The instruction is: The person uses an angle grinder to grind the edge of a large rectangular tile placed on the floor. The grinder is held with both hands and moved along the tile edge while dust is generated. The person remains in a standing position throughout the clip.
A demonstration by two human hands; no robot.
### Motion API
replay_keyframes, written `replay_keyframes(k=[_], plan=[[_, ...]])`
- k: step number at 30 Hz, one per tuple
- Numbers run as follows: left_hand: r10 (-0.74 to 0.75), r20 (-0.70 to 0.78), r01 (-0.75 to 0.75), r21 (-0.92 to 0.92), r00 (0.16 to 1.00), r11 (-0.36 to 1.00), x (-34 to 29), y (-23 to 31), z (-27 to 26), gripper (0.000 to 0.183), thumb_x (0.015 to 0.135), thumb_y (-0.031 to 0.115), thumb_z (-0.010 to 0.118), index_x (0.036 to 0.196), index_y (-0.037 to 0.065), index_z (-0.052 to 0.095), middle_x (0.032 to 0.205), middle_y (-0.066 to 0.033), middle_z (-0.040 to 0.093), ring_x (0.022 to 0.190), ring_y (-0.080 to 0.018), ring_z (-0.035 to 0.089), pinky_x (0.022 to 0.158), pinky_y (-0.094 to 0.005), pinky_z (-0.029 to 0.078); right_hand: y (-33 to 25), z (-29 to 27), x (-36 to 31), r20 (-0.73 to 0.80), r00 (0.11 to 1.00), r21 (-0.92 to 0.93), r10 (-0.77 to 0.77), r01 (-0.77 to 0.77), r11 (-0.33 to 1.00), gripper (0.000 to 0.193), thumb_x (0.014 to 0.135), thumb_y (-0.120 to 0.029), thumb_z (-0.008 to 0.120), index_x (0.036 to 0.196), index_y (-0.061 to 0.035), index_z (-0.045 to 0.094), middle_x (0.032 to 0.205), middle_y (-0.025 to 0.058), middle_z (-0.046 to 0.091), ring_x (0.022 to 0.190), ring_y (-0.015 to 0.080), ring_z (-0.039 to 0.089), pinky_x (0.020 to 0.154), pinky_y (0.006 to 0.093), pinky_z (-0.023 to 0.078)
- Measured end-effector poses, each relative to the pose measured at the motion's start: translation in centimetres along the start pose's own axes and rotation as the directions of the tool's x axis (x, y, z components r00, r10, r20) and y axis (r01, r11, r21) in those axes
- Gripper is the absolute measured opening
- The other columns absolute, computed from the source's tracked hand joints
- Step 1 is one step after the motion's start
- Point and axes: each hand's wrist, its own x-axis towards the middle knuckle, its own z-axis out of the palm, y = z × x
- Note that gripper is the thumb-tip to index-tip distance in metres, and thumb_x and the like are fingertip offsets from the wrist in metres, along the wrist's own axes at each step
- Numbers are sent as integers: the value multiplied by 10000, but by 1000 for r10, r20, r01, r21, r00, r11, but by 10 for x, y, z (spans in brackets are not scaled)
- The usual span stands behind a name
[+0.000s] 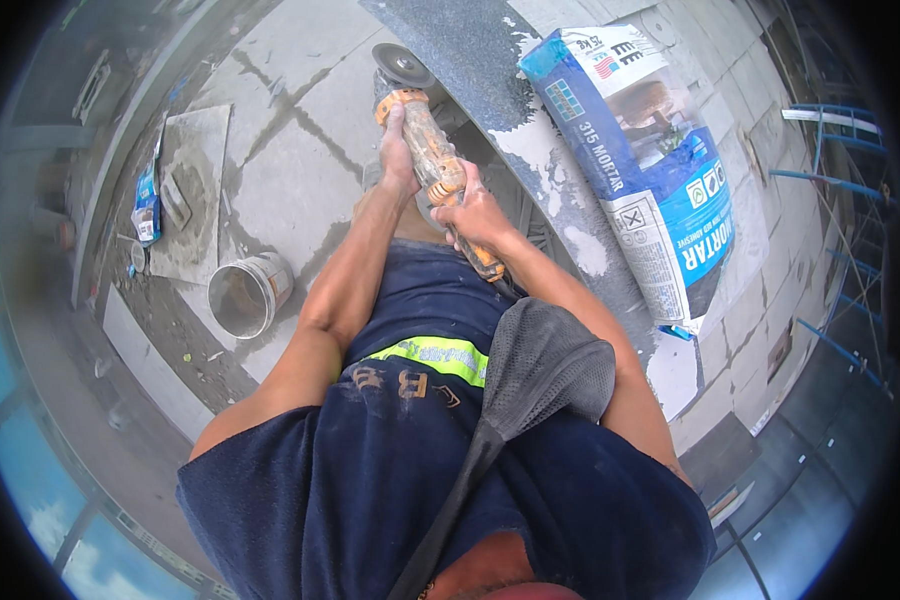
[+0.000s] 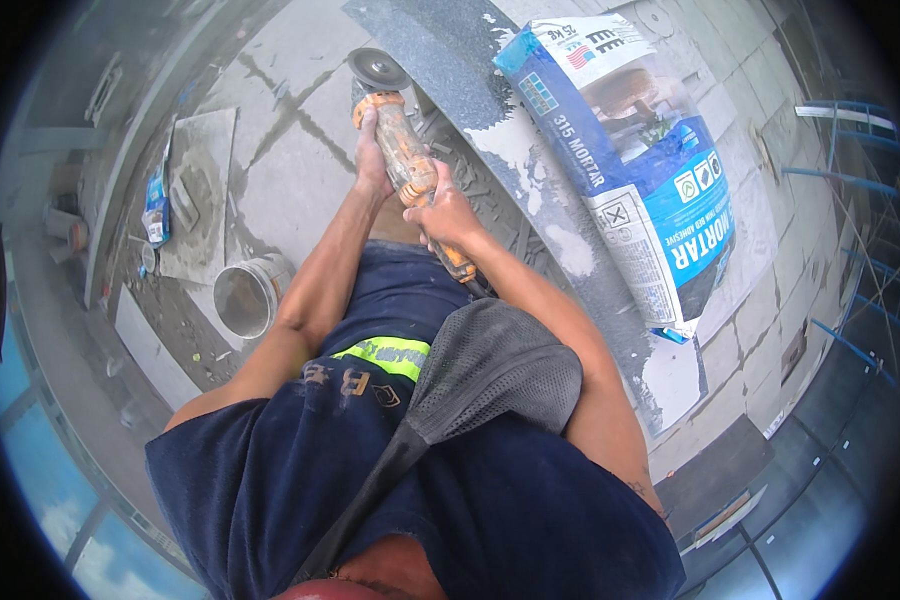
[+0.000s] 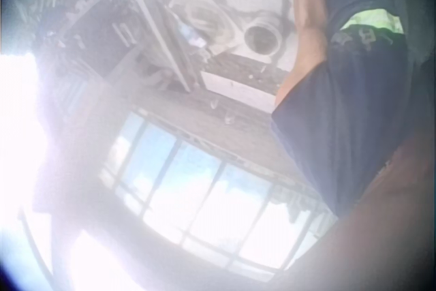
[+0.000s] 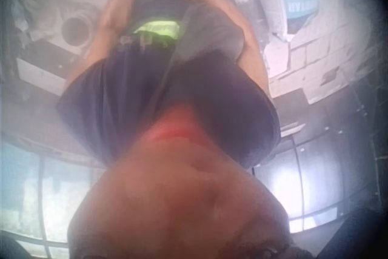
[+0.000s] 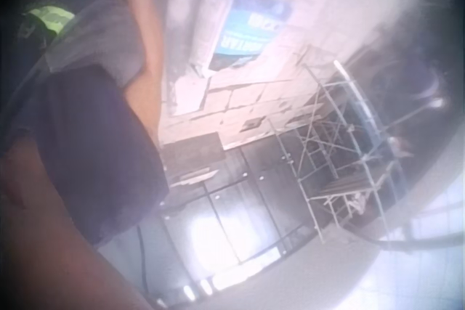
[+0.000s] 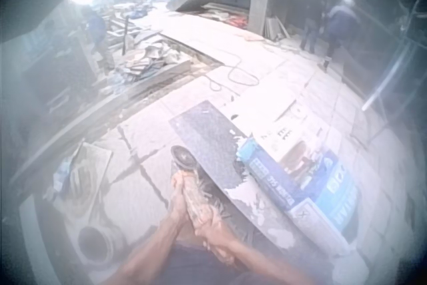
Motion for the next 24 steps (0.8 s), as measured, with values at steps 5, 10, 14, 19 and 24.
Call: replay_keyframes(k=[5, 10, 14, 19, 24], plan=[[7, 14, -7, -1, 1000, 1000, 17, 7, -4, 600, 1042, 606, 471, 1226, 39, 539, 851, -169, 648, 690, -333, 696, 638, -500, 625, -6, 1, 15, -20, 1000, -28, -23, 22, 999, 933, 850, -21, 726, 1590, -91, 162, 1032, 191, 707, 512, 185, 646, 406, 341, 525], [24, 0, -24, -24, 1000, 999, 21, 8, -2, 569, 1045, 579, 488, 1241, 46, 524, 866, -166, 648, 695, -334, 701, 629, -503, 627, -18, -3, 13, 6, 998, -39, 56, -56, 998, 939, 852, -28, 731, 1596, -108, 163, 1016, 176, 700, 521, 179, 643, 404, 334, 521], [62, -1, -62, -17, 998, 998, 14, 2, 0, 515, 1054, 529, 512, 1246, 52, 525, 880, -153, 647, 696, -318, 701, 621, -490, 631, -8, -5, 8, 4, 1000, -1, 4, -4, 1000, 925, 858, -22, 727, 1597, -113, 179, 1029, 169, 699, 526, 175, 642, 398, 331, 514], [58, 9, -57, -34, 998, 998, 4, -2, 3, 477, 1059, 491, 531, 1275, 66, 515, 902, -138, 645, 695, -284, 700, 604, -467, 633, -3, -6, 0, 3, 1000, 3, 15, -15, 1000, 916, 862, -12, 724, 1598, -110, 187, 1050, 168, 702, 522, 174, 639, 392, 329, 507], [71, -3, -71, -25, 997, 997, 8, -10, -8, 473, 1059, 490, 529, 1281, 73, 509, 903, -129, 643, 695, -278, 700, 603, -468, 634, 0, -5, -7, 3, 1000, -8, 12, -12, 1000, 923, 865, -24, 726, 1603, -101, 177, 1060, 173, 703, 517, 175, 638, 399, 325, 509]])
